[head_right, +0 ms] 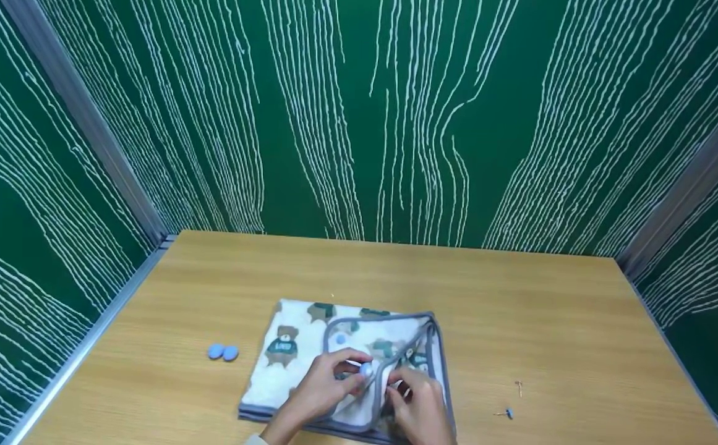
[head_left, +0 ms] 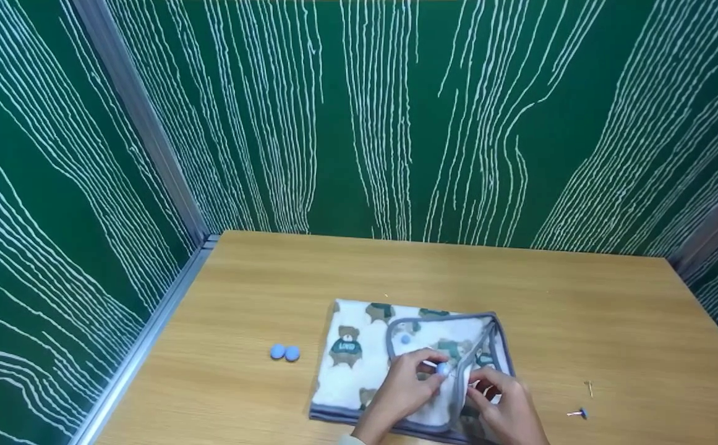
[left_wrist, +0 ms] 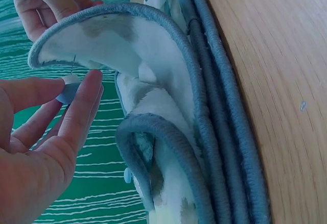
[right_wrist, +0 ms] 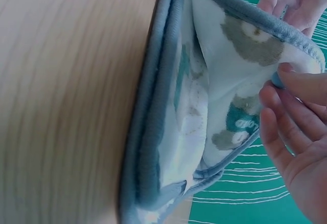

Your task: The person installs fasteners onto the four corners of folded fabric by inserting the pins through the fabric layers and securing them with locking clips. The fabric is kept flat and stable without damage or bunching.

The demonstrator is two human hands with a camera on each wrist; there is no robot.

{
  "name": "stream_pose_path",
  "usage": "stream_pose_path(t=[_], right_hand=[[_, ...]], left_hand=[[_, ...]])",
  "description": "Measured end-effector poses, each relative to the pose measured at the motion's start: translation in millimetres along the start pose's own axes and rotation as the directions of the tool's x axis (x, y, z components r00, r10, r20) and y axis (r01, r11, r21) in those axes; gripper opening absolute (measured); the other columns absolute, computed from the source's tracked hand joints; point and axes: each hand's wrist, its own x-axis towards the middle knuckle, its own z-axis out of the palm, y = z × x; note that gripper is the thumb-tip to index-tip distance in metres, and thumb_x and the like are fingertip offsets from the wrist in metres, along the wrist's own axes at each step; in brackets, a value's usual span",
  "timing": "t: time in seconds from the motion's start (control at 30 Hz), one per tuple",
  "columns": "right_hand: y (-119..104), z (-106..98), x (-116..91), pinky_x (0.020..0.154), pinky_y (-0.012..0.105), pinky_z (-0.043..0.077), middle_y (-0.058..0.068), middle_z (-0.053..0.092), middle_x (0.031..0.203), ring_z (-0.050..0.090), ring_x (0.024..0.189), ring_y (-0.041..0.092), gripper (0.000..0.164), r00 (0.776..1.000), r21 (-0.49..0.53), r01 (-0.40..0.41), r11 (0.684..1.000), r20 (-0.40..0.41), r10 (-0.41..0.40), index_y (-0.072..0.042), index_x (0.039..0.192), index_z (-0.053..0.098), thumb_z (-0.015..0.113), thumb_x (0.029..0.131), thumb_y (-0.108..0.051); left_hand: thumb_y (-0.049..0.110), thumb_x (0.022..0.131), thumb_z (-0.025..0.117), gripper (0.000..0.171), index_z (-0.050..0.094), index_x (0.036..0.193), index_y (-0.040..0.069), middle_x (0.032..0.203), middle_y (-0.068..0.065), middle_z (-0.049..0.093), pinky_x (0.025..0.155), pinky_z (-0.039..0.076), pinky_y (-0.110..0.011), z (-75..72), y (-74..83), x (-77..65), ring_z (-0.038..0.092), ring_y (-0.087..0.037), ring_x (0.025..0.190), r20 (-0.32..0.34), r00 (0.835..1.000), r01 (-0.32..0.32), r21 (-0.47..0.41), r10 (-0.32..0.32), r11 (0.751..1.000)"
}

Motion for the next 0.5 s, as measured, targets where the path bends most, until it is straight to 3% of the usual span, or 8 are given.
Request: stream_pose_path(t=[0.3, 0.5], right_hand=[[-1.3, -1.3, -0.5, 0.046, 0.020, 0.044, -0.011, 0.053, 0.058, 0.049, 0.052, 0.004, 0.032, 0.999, -0.015, 0.000, 1.000, 0.035, 0.000, -0.020, 0.068, 0.060, 0.071, 0.060, 0.010], [-3.6, -3.4, -0.2, 0.049, 0.022, 0.045, -0.012, 0.053, 0.059, 0.050, 0.053, 0.005, 0.030, 0.995, -0.018, -0.075, 0.997, 0.065, 0.076, -0.022, 0.069, 0.060, 0.071, 0.063, 0.006]], left_hand=[[0.002, 0.081, 0.058, 0.023, 0.063, 0.101, 0.011, 0.094, 0.003, 0.060, 0.051, 0.048, -0.019, 1.6, 2.5, -1.2, 0.059, -0.008, 0.077, 0.025, 0.997, 0.071, -0.055, -0.069, 0.996], [0.004, 0.081, 0.059, 0.021, 0.063, 0.101, 0.011, 0.093, 0.005, 0.061, 0.052, 0.048, -0.019, 0.3, 5.8, -2.1, 0.058, -0.007, 0.077, 0.029, 0.999, 0.047, -0.026, -0.046, 0.999]])
